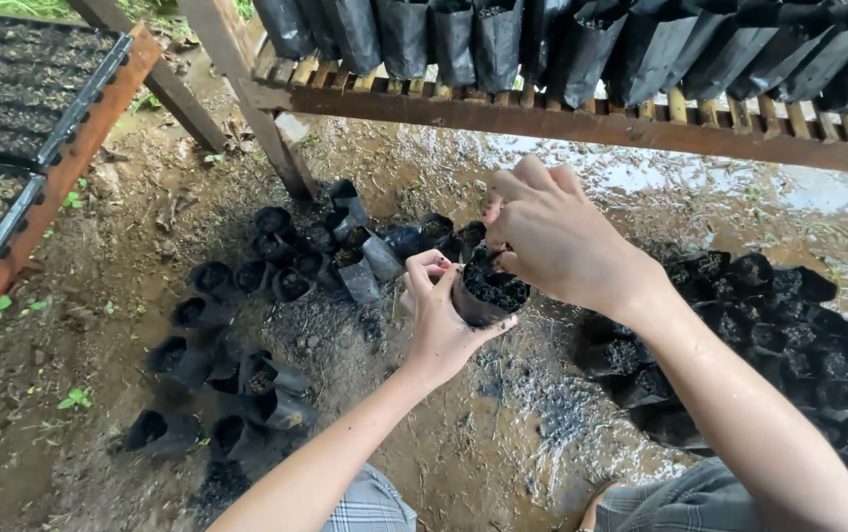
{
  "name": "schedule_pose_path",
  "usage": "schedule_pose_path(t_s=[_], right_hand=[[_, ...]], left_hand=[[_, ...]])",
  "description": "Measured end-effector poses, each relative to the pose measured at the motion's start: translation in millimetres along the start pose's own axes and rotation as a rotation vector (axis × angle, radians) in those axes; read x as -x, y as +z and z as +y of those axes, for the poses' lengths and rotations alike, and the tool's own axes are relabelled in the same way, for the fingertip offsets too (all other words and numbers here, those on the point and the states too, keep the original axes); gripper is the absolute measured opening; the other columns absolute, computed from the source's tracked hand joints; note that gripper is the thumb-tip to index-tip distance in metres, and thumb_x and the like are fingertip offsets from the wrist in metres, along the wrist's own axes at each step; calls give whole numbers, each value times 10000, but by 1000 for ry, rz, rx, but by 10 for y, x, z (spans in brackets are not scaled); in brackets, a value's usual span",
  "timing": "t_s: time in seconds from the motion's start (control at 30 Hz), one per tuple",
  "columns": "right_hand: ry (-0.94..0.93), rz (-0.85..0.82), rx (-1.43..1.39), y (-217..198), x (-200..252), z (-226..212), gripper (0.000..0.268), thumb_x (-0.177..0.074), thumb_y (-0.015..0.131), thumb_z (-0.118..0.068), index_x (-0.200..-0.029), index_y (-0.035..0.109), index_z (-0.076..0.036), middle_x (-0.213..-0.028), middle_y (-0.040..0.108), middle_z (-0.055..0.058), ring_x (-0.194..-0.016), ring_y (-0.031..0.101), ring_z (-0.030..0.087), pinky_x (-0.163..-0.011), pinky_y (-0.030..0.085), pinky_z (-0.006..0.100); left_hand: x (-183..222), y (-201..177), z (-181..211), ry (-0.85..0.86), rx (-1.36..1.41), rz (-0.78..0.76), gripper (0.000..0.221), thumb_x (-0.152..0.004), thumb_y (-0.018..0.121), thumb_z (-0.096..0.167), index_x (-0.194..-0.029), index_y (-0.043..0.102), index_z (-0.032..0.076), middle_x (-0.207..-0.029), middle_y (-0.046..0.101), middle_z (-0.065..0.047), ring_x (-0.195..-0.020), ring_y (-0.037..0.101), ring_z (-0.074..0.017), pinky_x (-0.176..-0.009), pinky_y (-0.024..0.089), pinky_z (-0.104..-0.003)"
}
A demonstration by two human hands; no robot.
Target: The person holds a black plastic seedling bag filled with soil and uses a thin stick to create a hole and tuck a seedling into the soil.
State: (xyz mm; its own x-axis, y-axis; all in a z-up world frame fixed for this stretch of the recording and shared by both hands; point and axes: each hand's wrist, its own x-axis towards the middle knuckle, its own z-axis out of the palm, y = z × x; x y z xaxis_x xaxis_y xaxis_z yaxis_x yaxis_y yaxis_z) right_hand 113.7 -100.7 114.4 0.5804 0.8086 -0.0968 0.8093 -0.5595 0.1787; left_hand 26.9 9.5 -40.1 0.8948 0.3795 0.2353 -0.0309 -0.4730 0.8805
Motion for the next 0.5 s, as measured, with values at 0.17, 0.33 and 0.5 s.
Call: schedule_pose_path(t_s=[0.17, 0.33, 0.5], right_hand=[[-8, 0, 1, -106, 38, -35, 236, -822, 798, -272, -1003, 801, -121, -1179, 596, 39, -1143, 434, 225, -1007, 400, 414], [-2, 15, 8, -37, 11, -3, 225, -826, 791, -237, -1017, 807, -120, -1188, 578, 33, -1113, 424, 223, -958, 414, 383], [-1, 34, 49, 13, -10, -30, 197, -845, 773, -254, -1013, 810, -156, -1159, 571, 29, -1113, 436, 217, -932, 433, 366]], left_hand=[[-28, -3, -2, -22, 5, 4, 640, -566, 892, 379, -988, 557, 34, -1159, 337, -39, -1180, 376, -259, -1048, 274, -535], [-35, 3, -13, -21, 31, 3, 663, -568, 900, 371, -1005, 556, 9, -1170, 332, -55, -1193, 374, -274, -1058, 259, -547], [-37, 21, -37, -13, 7, -8, 666, -557, 889, 391, -991, 552, 17, -1153, 324, -42, -1181, 364, -254, -1045, 259, -525]])
